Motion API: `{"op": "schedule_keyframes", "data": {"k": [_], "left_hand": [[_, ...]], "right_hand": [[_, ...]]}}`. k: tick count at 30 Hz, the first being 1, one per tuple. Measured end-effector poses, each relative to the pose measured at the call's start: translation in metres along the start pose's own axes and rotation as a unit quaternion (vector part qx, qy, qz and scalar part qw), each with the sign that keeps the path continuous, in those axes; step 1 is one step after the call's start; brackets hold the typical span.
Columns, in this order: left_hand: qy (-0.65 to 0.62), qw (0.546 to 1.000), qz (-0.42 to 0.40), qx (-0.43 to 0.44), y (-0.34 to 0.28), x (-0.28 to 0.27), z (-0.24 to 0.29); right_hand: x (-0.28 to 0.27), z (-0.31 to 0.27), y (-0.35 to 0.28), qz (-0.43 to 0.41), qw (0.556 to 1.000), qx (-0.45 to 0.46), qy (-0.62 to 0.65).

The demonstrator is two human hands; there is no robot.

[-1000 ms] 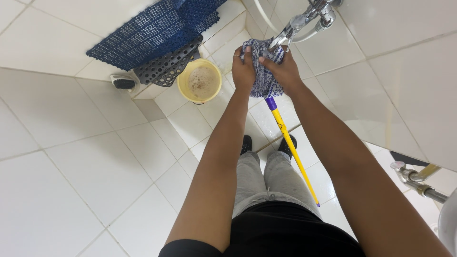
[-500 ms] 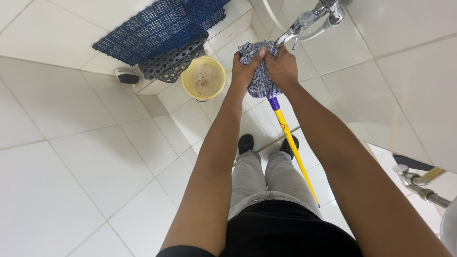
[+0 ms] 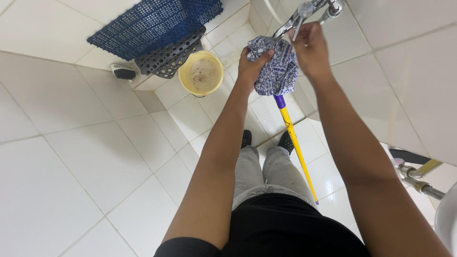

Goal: The recorder rinses a mop in the bathroom sink and then mops the tiled floor of the bathroom.

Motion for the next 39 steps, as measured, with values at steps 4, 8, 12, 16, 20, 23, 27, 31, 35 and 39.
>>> {"op": "schedule_keyframes", "data": {"k": [4,8,12,16,20,23,27,31,35,39], "left_hand": [[-0.004,1.0,0.014,0.015,-0.005,-0.007,-0.001],[0.012,0.999,0.035,0.0,-0.019,-0.014,0.01],[-0.007,0.999,0.031,0.036,-0.028,-0.024,0.006],[-0.029,0.997,0.037,0.057,-0.04,-0.032,0.008],[-0.024,0.996,0.05,0.071,-0.061,-0.044,0.015],[-0.06,0.993,0.059,0.085,-0.08,-0.051,0.021],[-0.048,0.988,0.107,0.1,-0.106,-0.059,0.018],[-0.051,0.988,0.144,0.034,-0.136,-0.049,0.013],[0.01,0.992,0.123,-0.004,-0.173,-0.033,0.013],[0.079,0.983,0.159,0.044,-0.194,-0.035,-0.02]], "right_hand": [[-0.027,-0.06,0.007,-0.053,0.985,0.103,0.129],[-0.023,-0.078,0.017,-0.123,0.975,0.16,0.095],[-0.008,-0.084,0.024,-0.131,0.966,0.208,0.075],[0.017,-0.069,0.042,-0.091,0.917,0.323,0.216],[0.021,-0.055,0.051,-0.015,0.836,0.428,0.342],[0.003,-0.077,0.024,-0.11,0.925,0.31,0.19],[0.009,0.0,-0.041,-0.091,0.953,0.287,-0.015],[0.019,-0.013,-0.095,-0.231,0.835,0.431,0.254],[0.01,-0.018,-0.108,-0.333,0.754,0.355,0.441],[0.002,0.011,-0.124,-0.357,0.779,0.325,0.399]]}}
Point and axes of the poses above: each hand's wrist, its own y-axis towards the middle knuckle, its own x-axis out of the palm, z = x × y, the point moved 1 cm from there along y, towards the middle knuckle, and after that the axes turned 7 degrees about z, right-handed, at the moved point
